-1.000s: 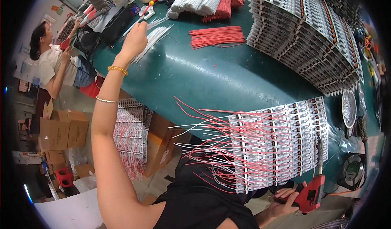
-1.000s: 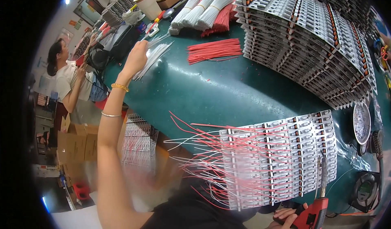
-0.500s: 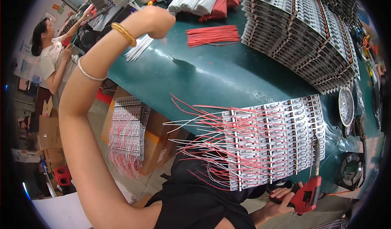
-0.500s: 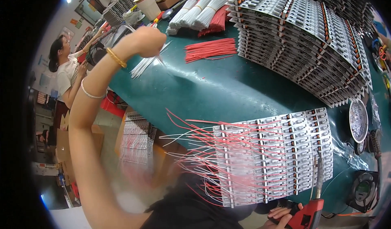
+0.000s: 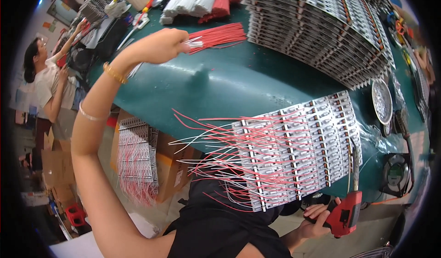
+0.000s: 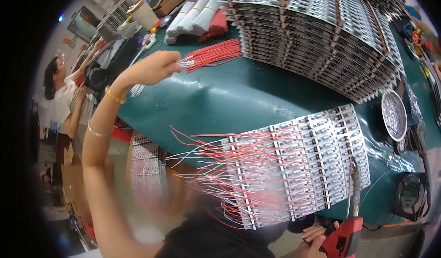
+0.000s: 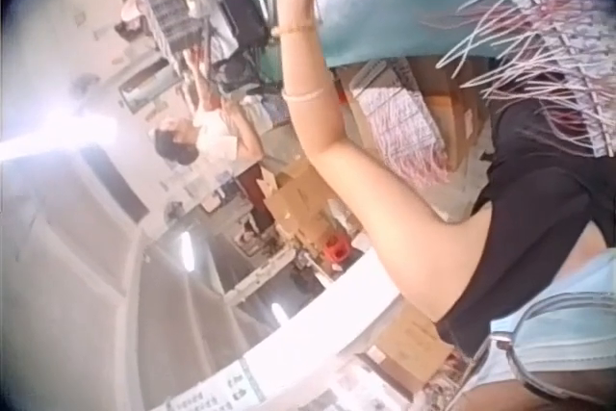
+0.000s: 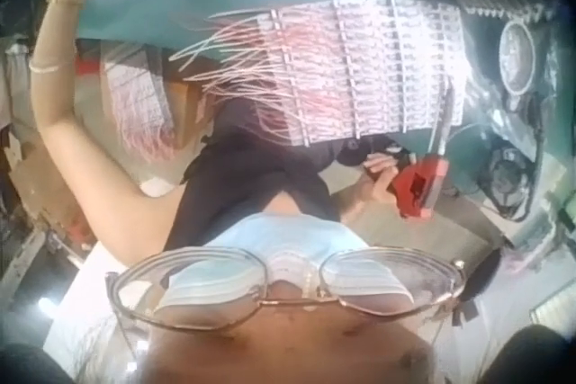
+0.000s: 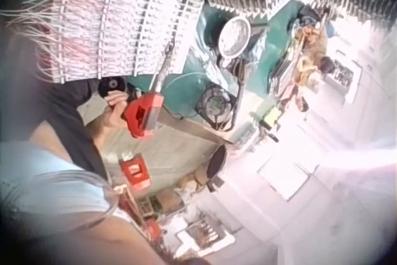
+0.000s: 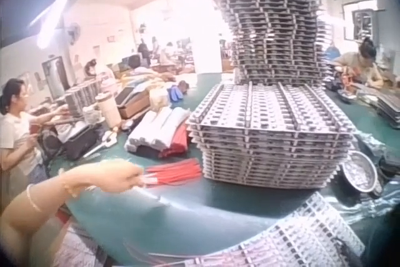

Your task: The person solders white wires onto circuit boards using a soldering tool, picks up red wires from the table, and solders the red wires onto the circuit boards.

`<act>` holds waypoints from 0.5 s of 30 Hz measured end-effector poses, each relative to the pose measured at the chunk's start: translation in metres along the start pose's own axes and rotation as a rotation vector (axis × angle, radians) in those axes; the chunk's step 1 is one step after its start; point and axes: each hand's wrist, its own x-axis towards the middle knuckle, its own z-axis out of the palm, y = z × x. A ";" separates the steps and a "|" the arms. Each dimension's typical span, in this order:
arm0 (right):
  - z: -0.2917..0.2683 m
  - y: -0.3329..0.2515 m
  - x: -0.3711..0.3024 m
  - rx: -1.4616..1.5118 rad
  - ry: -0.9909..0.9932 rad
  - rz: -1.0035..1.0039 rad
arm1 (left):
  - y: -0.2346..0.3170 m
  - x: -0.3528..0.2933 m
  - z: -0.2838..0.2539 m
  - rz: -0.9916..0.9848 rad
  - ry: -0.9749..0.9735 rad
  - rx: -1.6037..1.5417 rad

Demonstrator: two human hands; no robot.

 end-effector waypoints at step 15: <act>0.014 -0.028 0.029 -0.327 -0.143 -0.063 | 0.162 0.034 0.082 0.227 -0.061 -0.872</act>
